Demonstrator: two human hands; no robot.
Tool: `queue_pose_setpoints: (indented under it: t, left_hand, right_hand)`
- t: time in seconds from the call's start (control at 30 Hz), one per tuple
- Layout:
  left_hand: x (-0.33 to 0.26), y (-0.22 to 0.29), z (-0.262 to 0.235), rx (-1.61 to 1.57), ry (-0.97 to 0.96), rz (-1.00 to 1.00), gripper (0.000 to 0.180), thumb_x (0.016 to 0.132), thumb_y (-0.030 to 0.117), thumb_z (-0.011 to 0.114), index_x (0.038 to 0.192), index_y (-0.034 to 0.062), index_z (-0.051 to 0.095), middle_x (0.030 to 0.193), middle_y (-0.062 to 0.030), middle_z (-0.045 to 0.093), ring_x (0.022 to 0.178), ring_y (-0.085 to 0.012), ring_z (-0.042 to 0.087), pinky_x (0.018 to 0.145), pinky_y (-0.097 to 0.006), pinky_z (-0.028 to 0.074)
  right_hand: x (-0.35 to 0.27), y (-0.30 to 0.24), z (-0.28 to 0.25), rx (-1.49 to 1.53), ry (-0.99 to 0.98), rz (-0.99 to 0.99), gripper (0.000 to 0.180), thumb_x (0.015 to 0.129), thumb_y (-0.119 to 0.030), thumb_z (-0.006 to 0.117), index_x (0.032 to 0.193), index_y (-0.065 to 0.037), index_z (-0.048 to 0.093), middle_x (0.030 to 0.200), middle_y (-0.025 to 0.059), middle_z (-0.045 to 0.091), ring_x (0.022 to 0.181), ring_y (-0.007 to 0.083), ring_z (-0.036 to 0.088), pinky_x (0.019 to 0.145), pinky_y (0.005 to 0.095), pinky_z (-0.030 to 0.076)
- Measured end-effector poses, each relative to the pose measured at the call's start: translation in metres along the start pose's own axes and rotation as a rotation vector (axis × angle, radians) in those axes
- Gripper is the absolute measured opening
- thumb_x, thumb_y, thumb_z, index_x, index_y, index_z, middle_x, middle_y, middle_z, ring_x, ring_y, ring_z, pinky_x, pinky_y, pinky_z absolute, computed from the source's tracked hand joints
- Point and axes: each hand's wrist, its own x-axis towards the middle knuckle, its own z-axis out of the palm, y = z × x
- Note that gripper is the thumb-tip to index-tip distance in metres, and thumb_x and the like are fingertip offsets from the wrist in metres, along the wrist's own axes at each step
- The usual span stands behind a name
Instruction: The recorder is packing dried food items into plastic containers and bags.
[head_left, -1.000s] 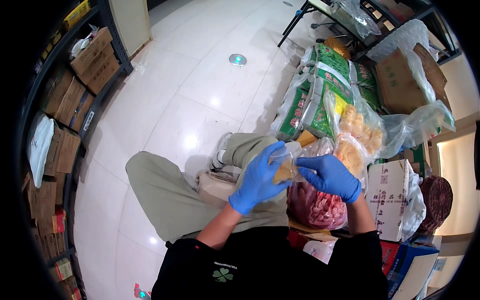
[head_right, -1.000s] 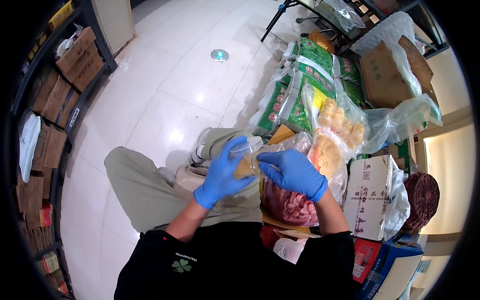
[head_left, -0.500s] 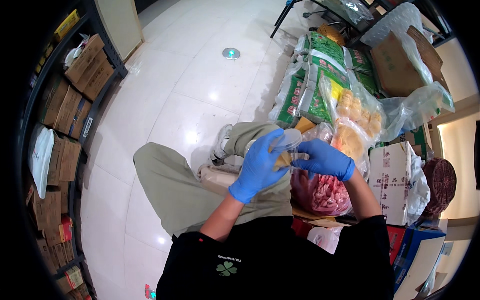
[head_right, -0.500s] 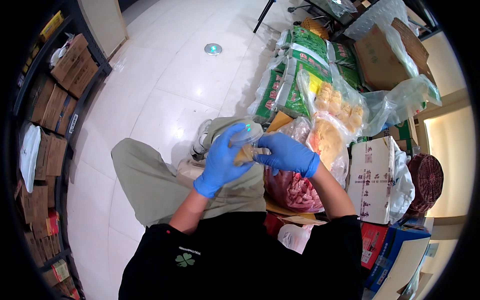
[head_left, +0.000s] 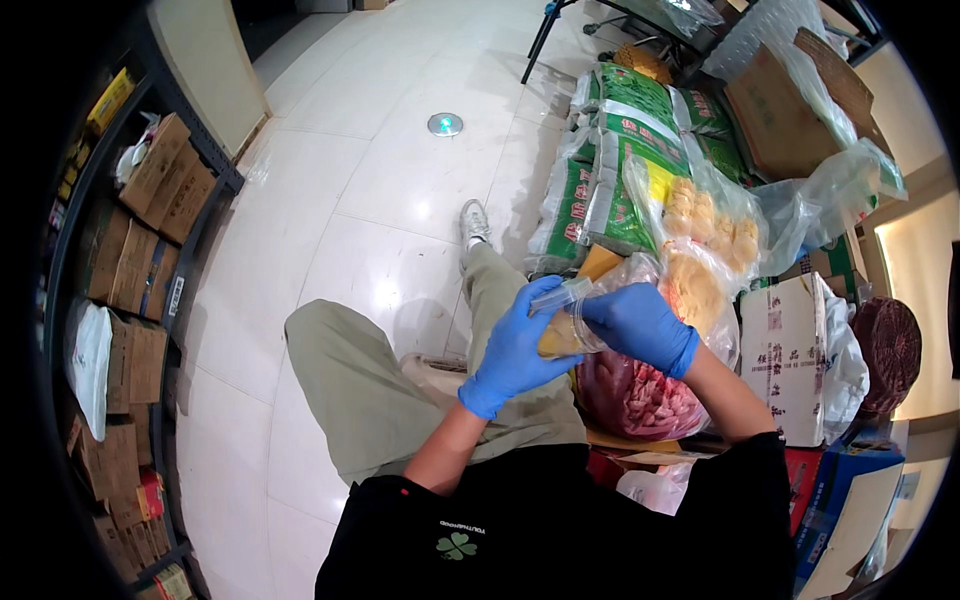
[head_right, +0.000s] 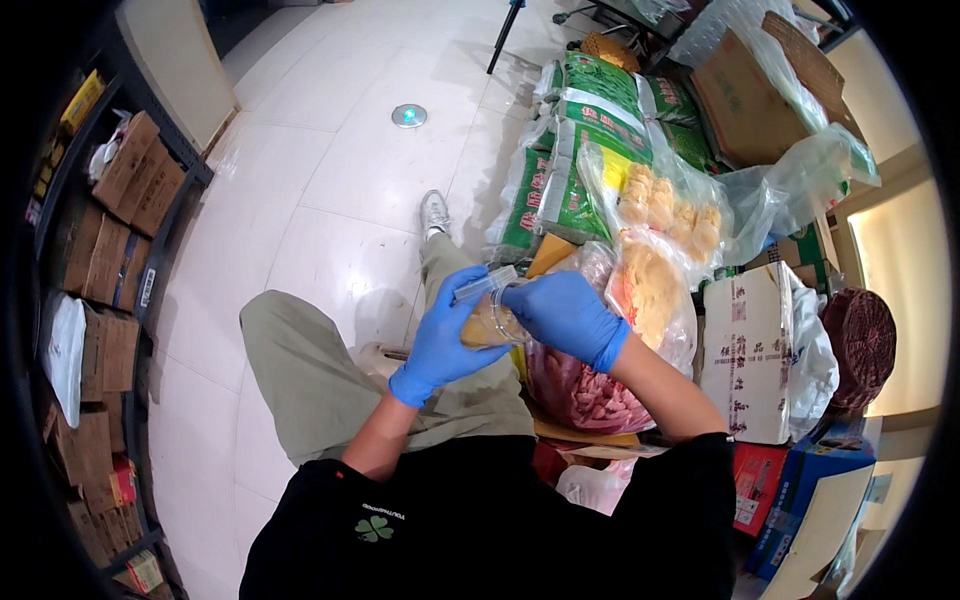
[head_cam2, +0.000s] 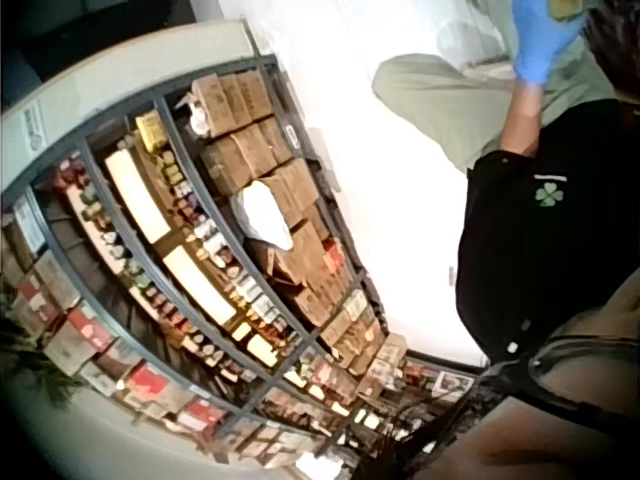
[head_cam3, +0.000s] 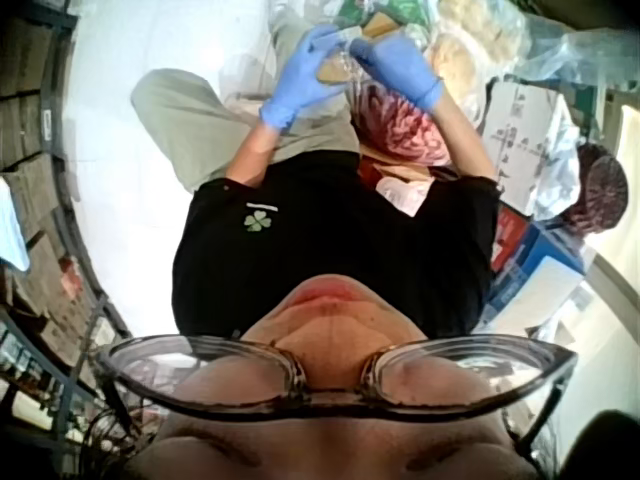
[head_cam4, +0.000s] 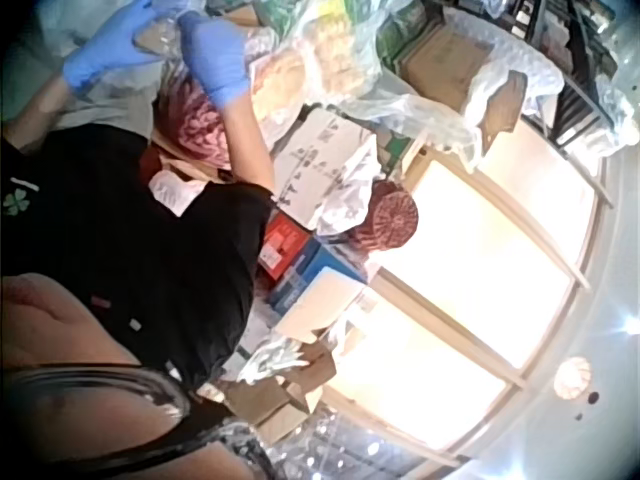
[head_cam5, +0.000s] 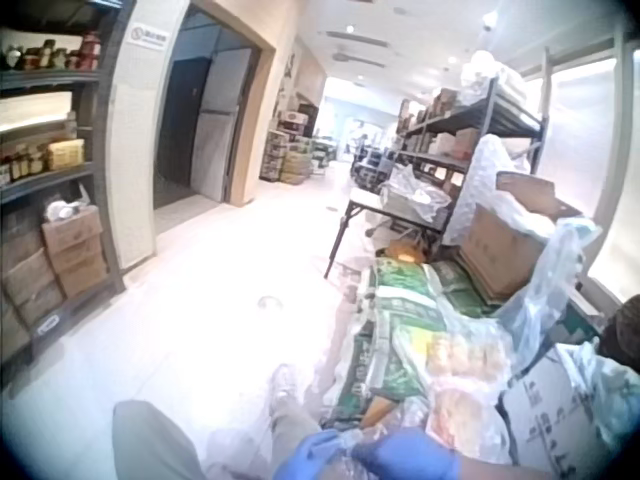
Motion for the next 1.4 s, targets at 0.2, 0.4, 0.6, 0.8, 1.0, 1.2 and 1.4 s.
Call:
queue_pose_setpoints:
  t: [0.2,0.4,0.6,0.8,1.0,1.2,1.4]
  left_hand:
    - [0.004,-0.004,0.006,-0.034,-0.014,-0.006,0.083,0.069,0.022,0.092,0.142,0.0059,0.055,0.143,-0.0184,0.048,0.129,-0.0381,0.055,0.106,-0.044,0.050]
    - [-0.007,-0.006,0.003,0.044,0.021,0.002,0.078,0.071,0.028,0.090,0.138,0.0031,0.059,0.146,-0.0181,0.047,0.127,-0.0394,0.058,0.105,-0.045,0.051]
    - [-0.018,-0.008,-0.006,0.099,0.101,0.043,0.077,0.071,0.028,0.089,0.136,0.0025,0.059,0.145,-0.0190,0.048,0.126,-0.0400,0.058,0.103,-0.046,0.052]
    - [-0.019,-0.011,-0.005,0.086,0.154,0.048,0.083,0.071,0.028,0.090,0.142,0.0067,0.053,0.144,-0.0171,0.048,0.121,-0.0387,0.060,0.100,-0.045,0.053]
    - [-0.028,-0.018,-0.012,0.091,0.160,0.108,0.084,0.069,0.025,0.091,0.142,0.0064,0.054,0.144,-0.0172,0.048,0.119,-0.0383,0.061,0.098,-0.045,0.054]
    - [-0.030,-0.019,-0.022,0.104,0.265,0.086,0.085,0.068,0.023,0.091,0.142,0.0047,0.053,0.145,-0.0163,0.047,0.118,-0.0386,0.061,0.097,-0.045,0.054]
    - [-0.025,-0.023,-0.032,0.184,0.205,0.114,0.086,0.067,0.026,0.090,0.142,0.0015,0.054,0.144,-0.0183,0.048,0.123,-0.0384,0.059,0.100,-0.046,0.052]
  right_hand:
    - [-0.002,0.004,0.001,-0.165,0.032,-0.063,0.005,0.083,-0.014,0.065,0.088,-0.012,0.065,0.080,0.0096,0.067,0.074,0.0322,0.071,0.060,0.0435,0.054]
    - [0.001,0.000,0.005,0.048,0.093,-0.096,0.007,0.085,-0.016,0.066,0.086,-0.010,0.063,0.082,0.0093,0.065,0.076,0.0330,0.068,0.062,0.0450,0.054]
    - [0.006,-0.011,0.013,0.064,0.102,-0.072,0.013,0.087,-0.017,0.068,0.098,-0.010,0.065,0.083,0.0104,0.065,0.073,0.0326,0.067,0.063,0.0442,0.054]
    - [0.009,-0.019,0.011,-0.048,0.164,-0.069,0.017,0.088,-0.012,0.067,0.104,-0.010,0.067,0.083,0.0111,0.064,0.073,0.0327,0.067,0.065,0.0437,0.054]
    - [0.020,-0.024,0.006,0.221,-0.060,-0.030,0.010,0.085,-0.009,0.072,0.092,-0.004,0.070,0.084,0.0147,0.066,0.073,0.0346,0.066,0.067,0.0410,0.053]
    - [0.039,-0.035,-0.007,0.165,-0.003,0.018,0.013,0.087,-0.012,0.074,0.097,-0.005,0.072,0.090,0.0156,0.072,0.071,0.0343,0.068,0.066,0.0397,0.055]
    - [0.049,-0.024,0.012,0.083,0.001,-0.133,0.017,0.089,-0.023,0.073,0.087,-0.006,0.070,0.077,0.0171,0.066,0.069,0.0382,0.067,0.062,0.0463,0.053]
